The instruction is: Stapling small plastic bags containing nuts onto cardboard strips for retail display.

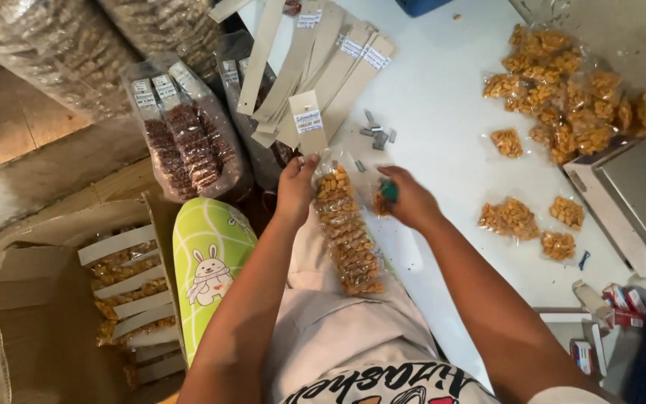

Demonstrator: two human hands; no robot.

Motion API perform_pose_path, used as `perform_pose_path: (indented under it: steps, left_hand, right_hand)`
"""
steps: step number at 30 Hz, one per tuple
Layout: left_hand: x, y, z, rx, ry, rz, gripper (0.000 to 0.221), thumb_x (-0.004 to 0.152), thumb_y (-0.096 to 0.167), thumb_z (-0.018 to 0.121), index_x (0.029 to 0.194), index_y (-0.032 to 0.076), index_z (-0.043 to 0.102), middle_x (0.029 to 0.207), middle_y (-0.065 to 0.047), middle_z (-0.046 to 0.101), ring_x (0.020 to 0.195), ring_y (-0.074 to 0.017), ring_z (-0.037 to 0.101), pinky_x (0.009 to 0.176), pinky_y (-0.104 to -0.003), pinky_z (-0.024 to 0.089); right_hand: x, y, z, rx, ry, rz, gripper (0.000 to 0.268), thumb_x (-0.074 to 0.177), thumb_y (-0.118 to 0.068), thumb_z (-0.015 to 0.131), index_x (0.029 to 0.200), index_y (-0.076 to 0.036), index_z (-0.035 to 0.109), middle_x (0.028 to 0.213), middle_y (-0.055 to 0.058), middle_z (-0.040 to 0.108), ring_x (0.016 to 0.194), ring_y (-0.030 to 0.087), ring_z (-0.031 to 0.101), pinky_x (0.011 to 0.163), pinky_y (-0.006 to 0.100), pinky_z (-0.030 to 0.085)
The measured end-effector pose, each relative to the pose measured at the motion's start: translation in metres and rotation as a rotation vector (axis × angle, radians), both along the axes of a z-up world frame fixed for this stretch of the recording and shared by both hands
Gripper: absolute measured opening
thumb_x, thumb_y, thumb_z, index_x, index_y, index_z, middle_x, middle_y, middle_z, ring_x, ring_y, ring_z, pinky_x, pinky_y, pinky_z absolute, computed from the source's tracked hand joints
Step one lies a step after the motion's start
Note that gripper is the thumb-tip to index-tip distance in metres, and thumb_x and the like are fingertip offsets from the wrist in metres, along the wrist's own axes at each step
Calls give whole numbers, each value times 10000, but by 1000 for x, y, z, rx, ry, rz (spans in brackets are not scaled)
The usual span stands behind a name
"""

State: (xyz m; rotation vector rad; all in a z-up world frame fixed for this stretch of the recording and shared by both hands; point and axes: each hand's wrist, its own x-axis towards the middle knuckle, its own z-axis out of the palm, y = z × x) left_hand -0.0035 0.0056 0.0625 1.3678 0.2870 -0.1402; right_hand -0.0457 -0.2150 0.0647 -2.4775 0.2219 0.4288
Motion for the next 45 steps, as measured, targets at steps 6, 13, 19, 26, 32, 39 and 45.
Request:
perform_pose_path:
  steps: [6, 13, 19, 26, 32, 39, 45]
  left_hand:
    - [7, 1, -13, -74, 17, 9, 290, 951, 326, 757, 1068, 61, 739, 943, -61, 720, 944, -148, 636, 880, -355, 538]
    - [20, -15, -32, 1, -108, -72, 514, 906, 225, 779, 1328, -36, 645, 1171, -227, 716, 1124, -260, 644, 1029, -467, 493]
    - [7, -29, 12, -100, -102, -164, 315, 973, 274, 664, 1201, 66, 731, 816, -48, 705, 785, -147, 672, 865, -368, 574]
    - [-9, -32, 30, -1, -248, -167, 562, 985, 510, 660, 1296, 43, 689, 1180, -206, 736, 1219, -302, 651, 1074, -467, 483]
    - [-15, -23, 43, 182, -300, -246, 547, 1079, 474, 480, 1479, 107, 553, 1320, -165, 685, 1285, -355, 606, 1127, -511, 444]
    - [-25, -23, 54, 255, -391, -259, 429, 1089, 340, 446, 1507, 279, 520, 1093, -199, 760, 1109, -416, 691, 1033, -511, 523]
    - [-37, -24, 55, 409, -482, -259, 449, 1069, 307, 454, 1509, 395, 472, 887, -266, 750, 973, -464, 708, 960, -512, 568]
  right_hand:
    - [21, -15, -25, -163, 64, 143, 503, 844, -222, 760, 1317, -115, 627, 1298, 153, 641, 1228, 434, 631, 1044, 555, 506]
    - [1, -27, 73, 207, -256, -86, 163, 883, -221, 761, 1015, -130, 734, 695, 110, 707, 700, 236, 722, 736, 368, 563]
    - [18, 4, 75, 476, -315, -175, 86, 888, -135, 778, 891, -87, 705, 578, 104, 671, 536, 183, 693, 556, 268, 559]
    - [31, 28, 51, 577, -390, -377, 221, 909, -169, 807, 893, -18, 646, 639, 126, 668, 485, 193, 685, 436, 296, 547]
    - [40, 40, 88, 493, -392, -415, 258, 887, -279, 797, 956, -52, 696, 684, 107, 679, 571, 190, 690, 489, 325, 531]
    - [71, 76, 123, 1232, -537, -930, 442, 787, -500, 673, 749, -66, 604, 621, 98, 565, 567, 198, 608, 524, 315, 515]
    - [78, 78, 91, 1483, -465, -937, 458, 770, -583, 644, 639, -161, 522, 549, 66, 406, 464, 236, 435, 490, 374, 418]
